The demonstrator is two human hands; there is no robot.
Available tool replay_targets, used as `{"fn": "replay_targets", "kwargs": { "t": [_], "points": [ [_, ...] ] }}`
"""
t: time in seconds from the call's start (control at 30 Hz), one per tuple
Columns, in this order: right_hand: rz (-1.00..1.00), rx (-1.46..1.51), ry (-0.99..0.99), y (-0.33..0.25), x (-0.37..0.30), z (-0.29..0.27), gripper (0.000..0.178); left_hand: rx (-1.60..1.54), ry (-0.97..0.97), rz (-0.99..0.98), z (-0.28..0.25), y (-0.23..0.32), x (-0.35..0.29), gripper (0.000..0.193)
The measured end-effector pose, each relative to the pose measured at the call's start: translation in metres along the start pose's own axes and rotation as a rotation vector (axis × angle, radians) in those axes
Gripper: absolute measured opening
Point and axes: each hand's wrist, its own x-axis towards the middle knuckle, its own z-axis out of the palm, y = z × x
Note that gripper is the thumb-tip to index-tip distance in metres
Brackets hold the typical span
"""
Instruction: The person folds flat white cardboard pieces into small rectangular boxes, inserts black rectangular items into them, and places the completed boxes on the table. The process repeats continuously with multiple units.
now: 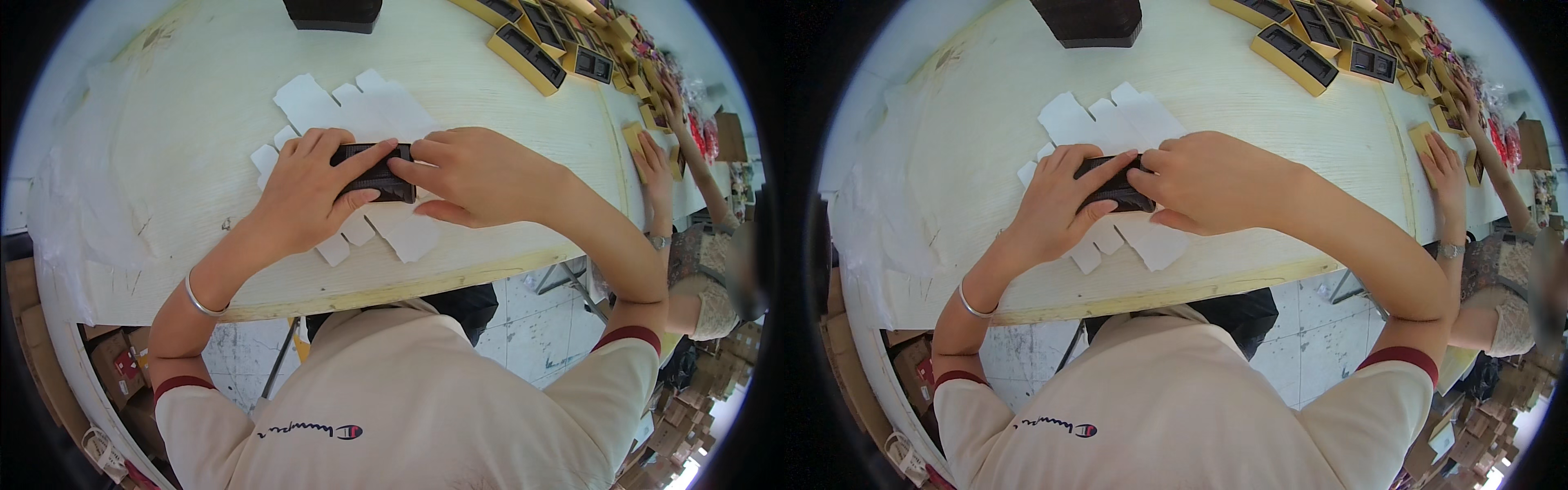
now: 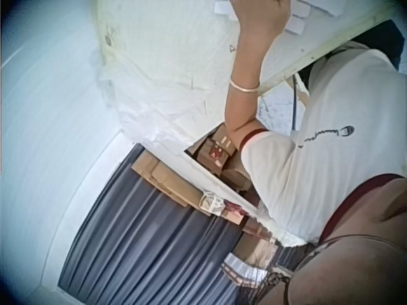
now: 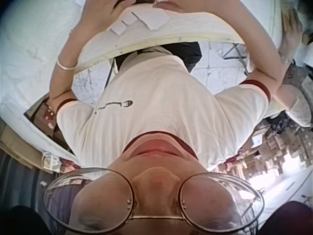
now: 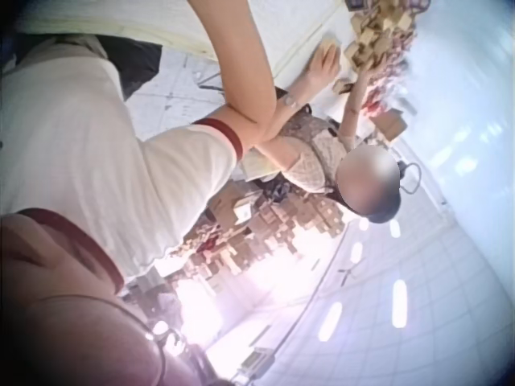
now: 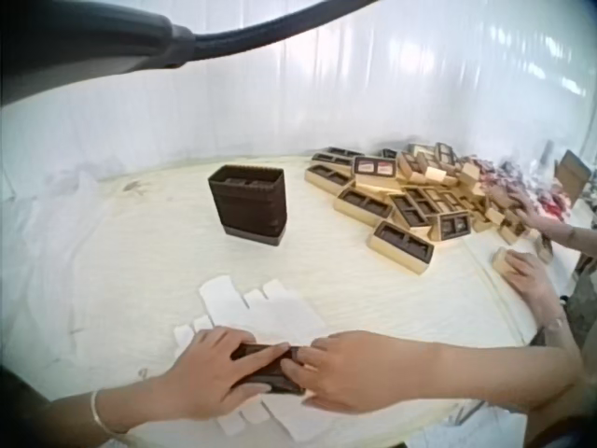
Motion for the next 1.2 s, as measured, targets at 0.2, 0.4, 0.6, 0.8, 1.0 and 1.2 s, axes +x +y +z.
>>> {"fn": "replay_targets", "kwargs": {
  "t": [0.2,0.4,0.6,0.8,1.0,1.2],
  "points": [
    [-0.003,-0.023,-0.004,0.004,0.0,0.011,0.016,0.011,-0.017,0.001,0.001,0.002,0.002,0.052],
    [0.039,-0.269,0.03,-0.005,-0.001,0.012,0.044,0.134,-0.047,-0.018,0.0,0.007,-0.003,0.058],
    [0.296,-0.208,0.095,-0.037,-0.017,0.054,0.084,0.242,-0.034,0.039,0.009,0.011,-0.005,0.076],
    [0.321,0.115,0.284,-0.021,-0.017,0.043,0.079,0.117,0.066,-0.014,-0.002,0.001,-0.002,0.087],
    [0.317,0.105,0.175,-0.016,-0.005,0.052,0.069,-0.315,0.076,-0.084,0.001,-0.007,-0.012,0.084],
    [0.61,-0.103,0.512,0.078,-0.061,0.021,0.058,0.039,-0.152,-0.073,-0.019,-0.028,-0.028,0.093]
  ]
}}
